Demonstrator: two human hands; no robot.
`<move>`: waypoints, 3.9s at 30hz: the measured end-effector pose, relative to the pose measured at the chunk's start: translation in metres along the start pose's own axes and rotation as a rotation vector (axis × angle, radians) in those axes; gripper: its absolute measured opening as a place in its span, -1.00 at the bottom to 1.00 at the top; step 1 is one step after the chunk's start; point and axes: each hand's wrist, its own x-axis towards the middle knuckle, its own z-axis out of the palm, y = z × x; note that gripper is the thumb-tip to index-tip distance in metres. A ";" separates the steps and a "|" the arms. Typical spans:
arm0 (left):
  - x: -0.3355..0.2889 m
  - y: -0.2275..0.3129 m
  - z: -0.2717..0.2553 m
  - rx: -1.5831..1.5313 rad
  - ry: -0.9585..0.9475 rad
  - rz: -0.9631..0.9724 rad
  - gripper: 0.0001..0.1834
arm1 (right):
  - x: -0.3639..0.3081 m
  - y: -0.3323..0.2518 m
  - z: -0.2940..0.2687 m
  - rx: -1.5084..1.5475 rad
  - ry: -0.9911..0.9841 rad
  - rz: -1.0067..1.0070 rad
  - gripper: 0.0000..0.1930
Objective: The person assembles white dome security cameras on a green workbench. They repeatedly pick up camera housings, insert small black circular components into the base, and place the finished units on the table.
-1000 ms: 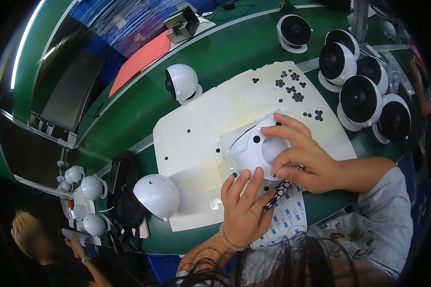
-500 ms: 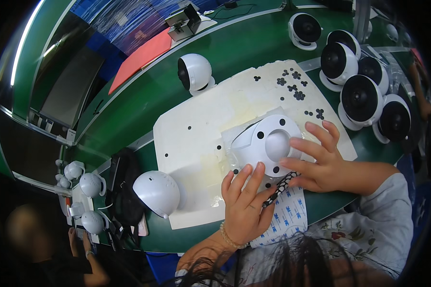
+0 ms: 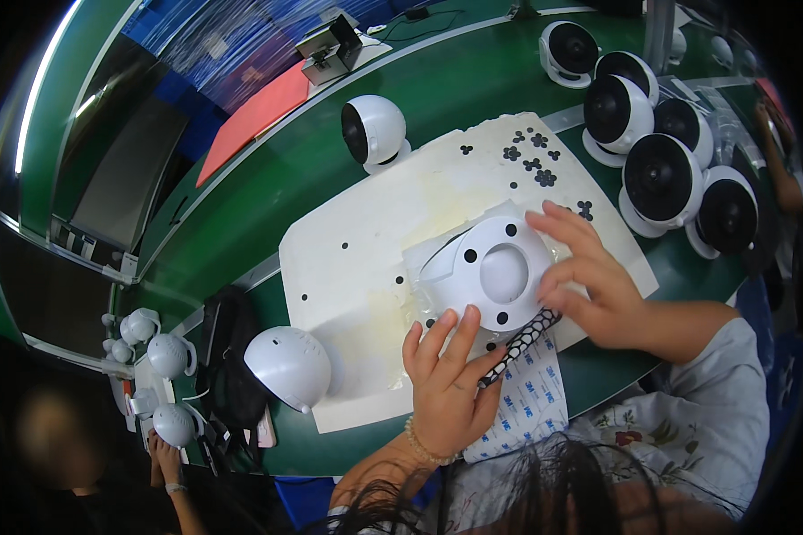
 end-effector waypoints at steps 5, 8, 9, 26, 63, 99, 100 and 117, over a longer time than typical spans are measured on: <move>0.001 0.000 0.001 0.013 -0.018 -0.009 -0.70 | -0.003 0.008 -0.002 0.118 -0.006 0.134 -0.91; 0.001 0.001 0.000 0.017 -0.013 -0.010 -0.70 | -0.001 0.008 -0.002 0.109 -0.012 0.127 -0.91; 0.001 0.001 0.000 0.014 -0.011 -0.010 -0.70 | -0.002 0.008 -0.002 0.105 -0.011 0.126 -0.91; 0.001 0.002 0.001 0.028 -0.019 -0.040 -0.71 | -0.012 0.019 -0.011 -0.229 0.051 -0.052 -0.71; 0.006 -0.007 -0.004 -0.260 -0.131 -0.050 -0.60 | 0.144 0.206 0.036 -0.861 0.025 0.311 -0.68; -0.004 -0.003 -0.007 -0.530 0.063 -0.500 -0.86 | 0.022 -0.037 -0.002 -0.045 -0.125 -0.214 -0.55; -0.005 -0.004 -0.006 -0.574 0.055 -0.501 -0.86 | 0.020 -0.035 0.004 -0.076 -0.089 -0.268 -0.56; 0.003 -0.006 -0.013 -0.529 -0.018 -0.228 -0.87 | 0.018 -0.019 0.005 -0.078 -0.006 -0.521 -0.85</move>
